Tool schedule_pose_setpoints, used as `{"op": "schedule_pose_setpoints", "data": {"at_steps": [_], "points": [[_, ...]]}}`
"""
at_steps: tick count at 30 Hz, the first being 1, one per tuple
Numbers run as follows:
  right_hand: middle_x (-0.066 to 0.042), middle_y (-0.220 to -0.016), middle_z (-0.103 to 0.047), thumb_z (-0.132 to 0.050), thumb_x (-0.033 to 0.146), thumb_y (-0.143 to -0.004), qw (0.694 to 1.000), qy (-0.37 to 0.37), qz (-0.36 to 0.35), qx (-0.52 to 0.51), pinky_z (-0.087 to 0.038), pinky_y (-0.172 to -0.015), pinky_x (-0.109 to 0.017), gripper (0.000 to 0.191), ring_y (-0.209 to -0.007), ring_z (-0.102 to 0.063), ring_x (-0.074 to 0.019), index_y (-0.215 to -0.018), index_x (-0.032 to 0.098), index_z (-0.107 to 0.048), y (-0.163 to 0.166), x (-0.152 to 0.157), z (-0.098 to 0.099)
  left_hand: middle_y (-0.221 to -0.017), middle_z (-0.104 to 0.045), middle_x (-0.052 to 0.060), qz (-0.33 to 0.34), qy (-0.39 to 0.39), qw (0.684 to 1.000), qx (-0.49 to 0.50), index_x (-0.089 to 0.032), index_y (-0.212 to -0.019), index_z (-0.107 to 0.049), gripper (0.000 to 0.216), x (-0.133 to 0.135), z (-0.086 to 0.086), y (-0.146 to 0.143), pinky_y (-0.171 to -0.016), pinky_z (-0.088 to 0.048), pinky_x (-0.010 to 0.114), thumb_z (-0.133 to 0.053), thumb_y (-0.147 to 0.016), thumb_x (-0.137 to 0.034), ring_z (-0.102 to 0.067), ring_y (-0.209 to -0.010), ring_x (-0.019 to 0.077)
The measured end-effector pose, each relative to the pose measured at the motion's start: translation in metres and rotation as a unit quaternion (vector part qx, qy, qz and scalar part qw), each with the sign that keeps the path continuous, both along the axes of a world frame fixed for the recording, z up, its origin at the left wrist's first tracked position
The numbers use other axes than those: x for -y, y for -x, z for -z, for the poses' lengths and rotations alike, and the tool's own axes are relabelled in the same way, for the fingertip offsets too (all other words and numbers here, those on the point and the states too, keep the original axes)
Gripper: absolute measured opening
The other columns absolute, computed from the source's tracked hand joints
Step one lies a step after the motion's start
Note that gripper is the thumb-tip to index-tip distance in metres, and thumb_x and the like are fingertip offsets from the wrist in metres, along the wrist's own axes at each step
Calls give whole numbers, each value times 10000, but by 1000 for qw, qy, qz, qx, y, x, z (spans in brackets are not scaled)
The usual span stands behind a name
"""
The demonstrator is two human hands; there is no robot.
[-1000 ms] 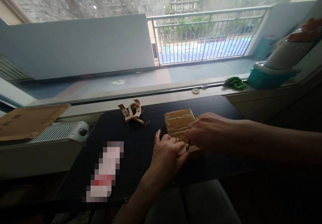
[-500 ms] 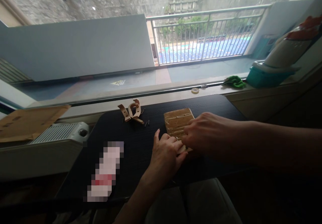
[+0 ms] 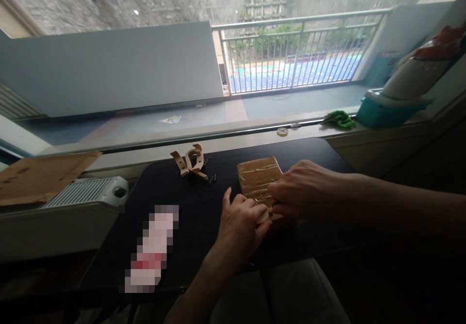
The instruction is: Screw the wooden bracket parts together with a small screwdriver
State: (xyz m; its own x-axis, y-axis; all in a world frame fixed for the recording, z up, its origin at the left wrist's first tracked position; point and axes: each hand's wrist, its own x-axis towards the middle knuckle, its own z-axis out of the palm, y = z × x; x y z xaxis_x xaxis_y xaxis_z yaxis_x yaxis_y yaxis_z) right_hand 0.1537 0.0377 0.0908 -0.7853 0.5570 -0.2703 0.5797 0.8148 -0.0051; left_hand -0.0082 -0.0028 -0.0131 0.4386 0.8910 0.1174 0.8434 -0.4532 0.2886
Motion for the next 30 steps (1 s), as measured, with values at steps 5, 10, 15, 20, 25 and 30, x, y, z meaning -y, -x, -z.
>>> {"op": "schedule_pose_setpoints", "data": {"at_steps": [5, 10, 15, 20, 25, 30], "points": [[-14, -704, -619, -548, 121, -779, 997, 13, -70, -13, -246, -485, -271, 74, -593, -545, -135, -728, 149, -594, 3, 2, -7, -844, -655, -2, -1, -6, 1000, -4, -253, -853, -654, 109, -1, 0, 1, -1057, -156, 563, -592, -795, -321, -527, -908, 216], [-13, -729, -621, -529, 86, -784, 994, 29, -96, -32, -291, -544, -273, 108, -619, -530, -124, -713, 143, -588, 2, -4, 1, -848, -653, -12, 3, -4, 1000, 11, -259, -857, -644, 94, 0, 2, 1, -1067, -140, 561, -606, -786, -307, -522, -918, 213], [-20, -680, -606, -516, 103, -809, 999, 14, -52, 7, -245, -502, -272, 151, -554, -496, -112, -678, 150, -577, -1, -3, 5, -843, -650, -12, 6, 0, 1000, 11, -269, -857, -646, 94, 0, 2, 1, -1070, -126, 559, -610, -783, -314, -519, -918, 213], [-41, -647, -603, -453, 195, -878, 1000, 3, 4, 29, -182, -466, -277, 242, -533, -507, -126, -690, 149, -598, 2, 1, 1, -857, -650, -13, 3, 3, 1000, -2, -277, -903, -645, 131, 0, 1, 1, -1059, -148, 563, -605, -785, -318, -521, -919, 214], [-22, -678, -613, -561, 151, -787, 999, 16, -52, -8, -212, -477, -272, 61, -570, -532, -132, -740, 145, -600, 4, 1, -6, -849, -651, -5, 2, -4, 1000, -8, -256, -864, -647, 106, 0, 0, 1, -1055, -157, 565, -592, -795, -315, -524, -914, 216], [-29, -718, -610, -499, 73, -795, 996, 18, -85, -15, -267, -526, -285, 147, -627, -520, -132, -693, 129, -589, 8, -1, -2, -832, -653, -4, 3, -4, 1000, -5, -244, -848, -642, 91, 0, 0, 1, -1052, -168, 563, -600, -789, -298, -525, -907, 217]]}}
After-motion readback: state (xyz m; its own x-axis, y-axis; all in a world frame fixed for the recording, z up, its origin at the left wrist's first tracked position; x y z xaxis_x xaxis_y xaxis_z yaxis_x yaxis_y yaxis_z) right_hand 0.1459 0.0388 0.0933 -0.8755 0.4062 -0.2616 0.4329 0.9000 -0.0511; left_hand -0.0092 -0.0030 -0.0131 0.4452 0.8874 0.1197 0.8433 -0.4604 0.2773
